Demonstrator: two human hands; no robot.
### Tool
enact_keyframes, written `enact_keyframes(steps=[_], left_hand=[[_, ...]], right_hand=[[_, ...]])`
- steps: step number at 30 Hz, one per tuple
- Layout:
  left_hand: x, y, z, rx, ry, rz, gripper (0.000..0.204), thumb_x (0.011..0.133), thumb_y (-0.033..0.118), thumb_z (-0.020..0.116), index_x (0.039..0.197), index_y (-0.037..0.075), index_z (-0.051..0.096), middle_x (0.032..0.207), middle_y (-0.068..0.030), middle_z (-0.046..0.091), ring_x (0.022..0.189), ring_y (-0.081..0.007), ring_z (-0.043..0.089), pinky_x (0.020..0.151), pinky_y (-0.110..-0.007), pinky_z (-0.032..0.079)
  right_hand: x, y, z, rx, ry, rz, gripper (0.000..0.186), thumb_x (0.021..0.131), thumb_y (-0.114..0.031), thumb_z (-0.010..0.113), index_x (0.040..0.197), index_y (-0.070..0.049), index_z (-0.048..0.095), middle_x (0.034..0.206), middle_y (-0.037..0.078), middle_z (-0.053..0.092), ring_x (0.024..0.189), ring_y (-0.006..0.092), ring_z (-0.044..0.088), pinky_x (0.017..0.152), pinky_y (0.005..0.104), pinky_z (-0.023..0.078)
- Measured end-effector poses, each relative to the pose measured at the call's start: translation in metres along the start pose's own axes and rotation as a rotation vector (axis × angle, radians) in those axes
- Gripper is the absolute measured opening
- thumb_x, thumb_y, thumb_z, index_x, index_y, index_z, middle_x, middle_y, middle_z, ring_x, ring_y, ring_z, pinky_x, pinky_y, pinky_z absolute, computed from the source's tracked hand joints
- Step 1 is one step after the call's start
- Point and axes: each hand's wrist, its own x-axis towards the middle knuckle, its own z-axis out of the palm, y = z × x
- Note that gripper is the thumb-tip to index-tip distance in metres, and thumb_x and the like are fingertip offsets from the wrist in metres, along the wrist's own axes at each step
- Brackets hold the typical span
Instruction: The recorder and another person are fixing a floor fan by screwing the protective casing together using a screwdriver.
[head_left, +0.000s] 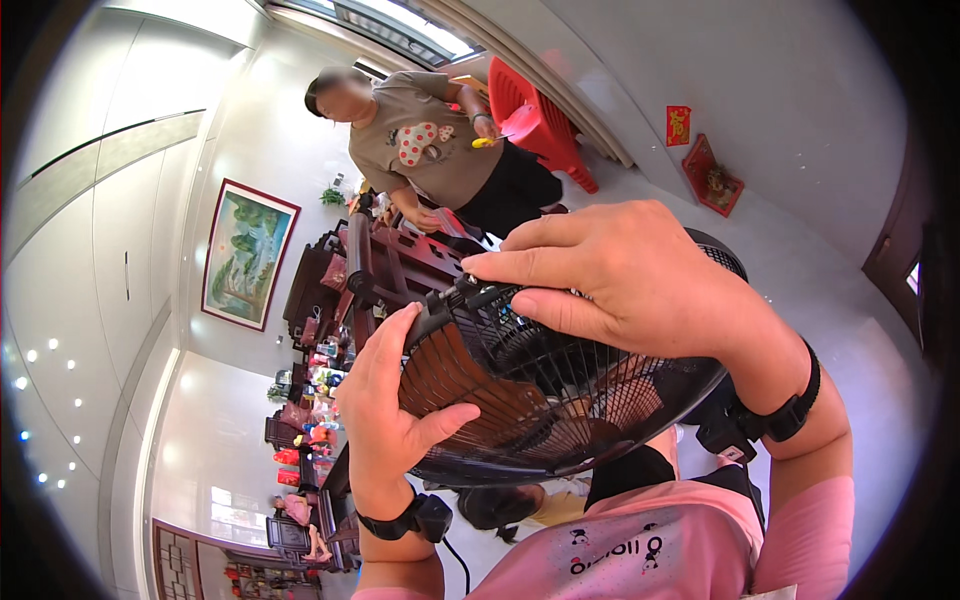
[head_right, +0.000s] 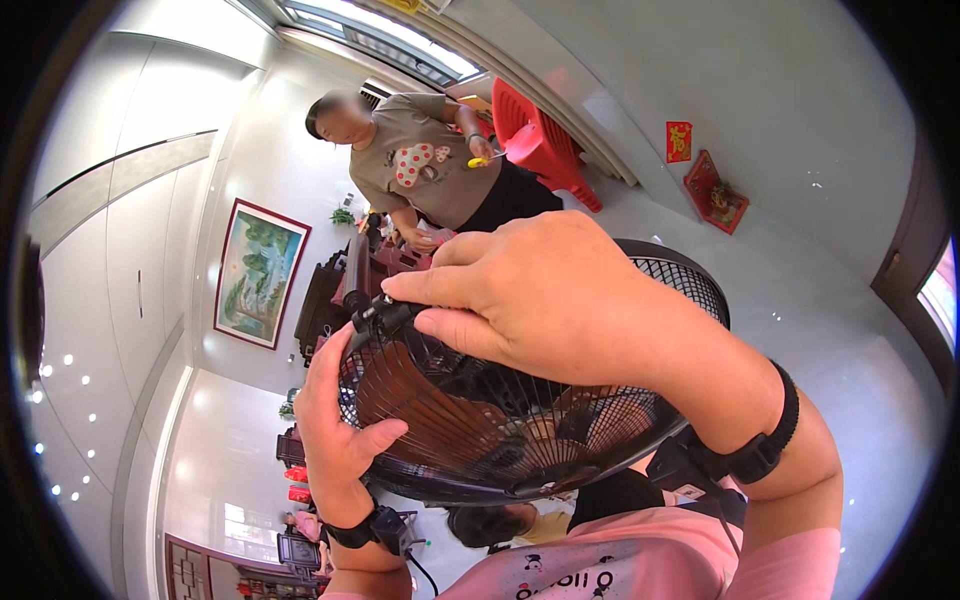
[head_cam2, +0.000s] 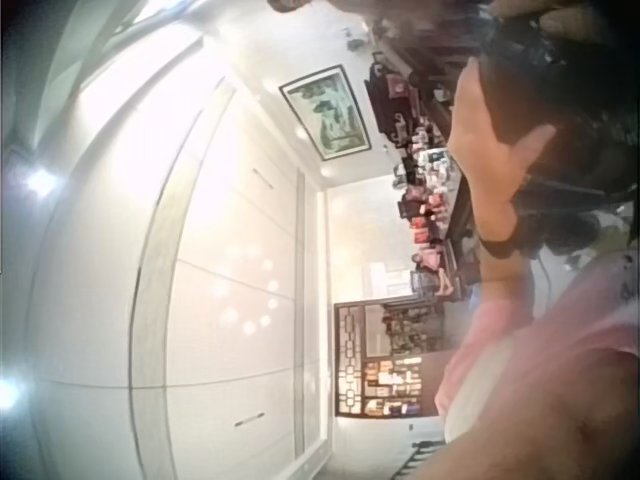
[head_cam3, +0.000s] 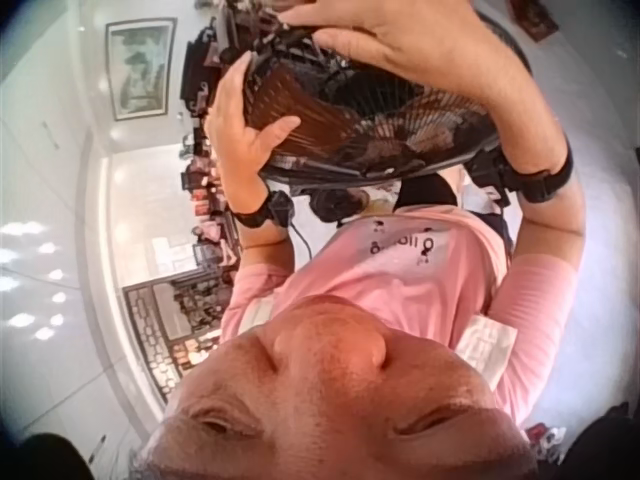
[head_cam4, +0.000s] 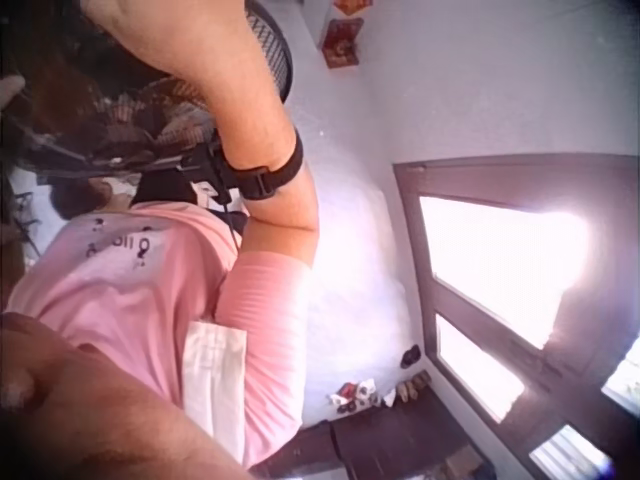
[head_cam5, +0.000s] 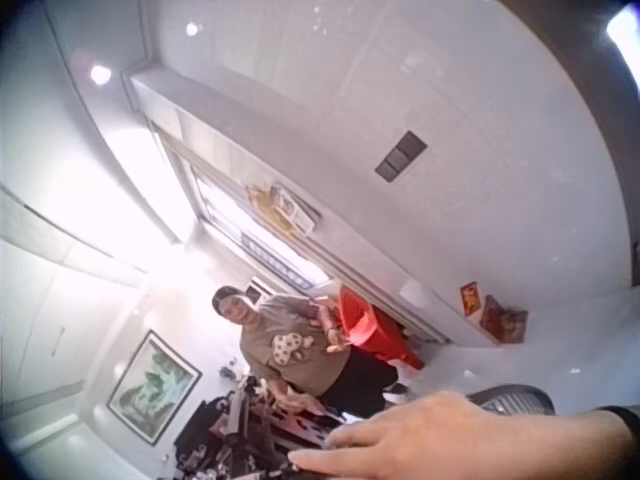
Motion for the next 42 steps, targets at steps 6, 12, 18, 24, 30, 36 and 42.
enact_keyframes(steps=[6,12,18,24,30,36,42], left_hand=[[-0.003,0.001,-0.001,-0.016,-0.024,-0.055,0.1,0.072,0.066,0.082,0.138,-0.003,0.055,0.125,-0.0235,0.067,0.109,-0.0397,0.069,0.091,-0.043,0.056],[-0.003,0.001,-0.001,-0.028,-0.049,-0.055,0.101,0.072,0.065,0.083,0.139,-0.004,0.053,0.126,-0.0241,0.066,0.109,-0.0401,0.069,0.092,-0.043,0.056],[0.001,0.0,-0.002,-0.024,-0.061,-0.034,0.099,0.072,0.062,0.084,0.139,-0.005,0.053,0.126,-0.0243,0.066,0.11,-0.0406,0.069,0.093,-0.043,0.056],[0.007,0.003,-0.001,0.038,-0.053,-0.002,0.094,0.074,0.057,0.085,0.139,-0.004,0.054,0.125,-0.023,0.067,0.111,-0.0406,0.068,0.093,-0.043,0.055],[0.01,0.01,-0.001,0.107,-0.046,0.005,0.092,0.073,0.055,0.084,0.139,-0.001,0.055,0.126,-0.0189,0.067,0.108,-0.038,0.068,0.089,-0.042,0.056],[0.004,0.012,-0.007,0.07,-0.007,-0.021,0.089,0.074,0.053,0.083,0.142,0.003,0.055,0.127,-0.0162,0.066,0.104,-0.0351,0.068,0.085,-0.041,0.056],[0.004,0.01,-0.002,0.091,0.046,0.022,0.085,0.077,0.054,0.08,0.142,0.005,0.055,0.128,-0.0148,0.066,0.104,-0.0333,0.069,0.084,-0.041,0.057]], right_hand=[[0.0,-0.003,0.003,-0.061,-0.001,0.005,0.031,0.097,-0.035,0.063,0.122,-0.021,0.073,0.095,0.003,0.07,0.078,0.0272,0.069,0.066,0.0412,0.054],[-0.002,-0.004,0.008,-0.151,0.042,-0.037,0.03,0.096,-0.034,0.064,0.121,-0.02,0.072,0.092,0.003,0.068,0.077,0.0254,0.069,0.067,0.0395,0.055],[0.003,-0.002,0.016,-0.078,0.105,-0.097,0.031,0.093,-0.031,0.067,0.116,-0.011,0.07,0.09,0.004,0.068,0.084,0.0244,0.069,0.071,0.0388,0.056],[0.01,-0.01,0.016,-0.06,0.056,-0.075,0.031,0.089,-0.024,0.07,0.113,-0.005,0.068,0.102,0.008,0.071,0.093,0.0272,0.07,0.078,0.0406,0.057],[0.013,-0.002,0.017,0.014,0.036,-0.034,0.029,0.093,-0.027,0.067,0.111,-0.005,0.071,0.099,0.012,0.073,0.092,0.0286,0.071,0.079,0.0422,0.055],[0.034,-0.01,-0.004,0.362,-0.151,0.22,0.029,0.097,-0.024,0.063,0.112,-0.003,0.076,0.08,0.015,0.072,0.08,0.0279,0.072,0.074,0.0387,0.053],[0.047,-0.016,-0.01,0.515,-0.356,0.529,0.024,0.099,-0.013,0.067,0.117,0.002,0.075,0.089,0.002,0.074,0.082,0.0035,0.059,0.075,0.0236,0.051]])
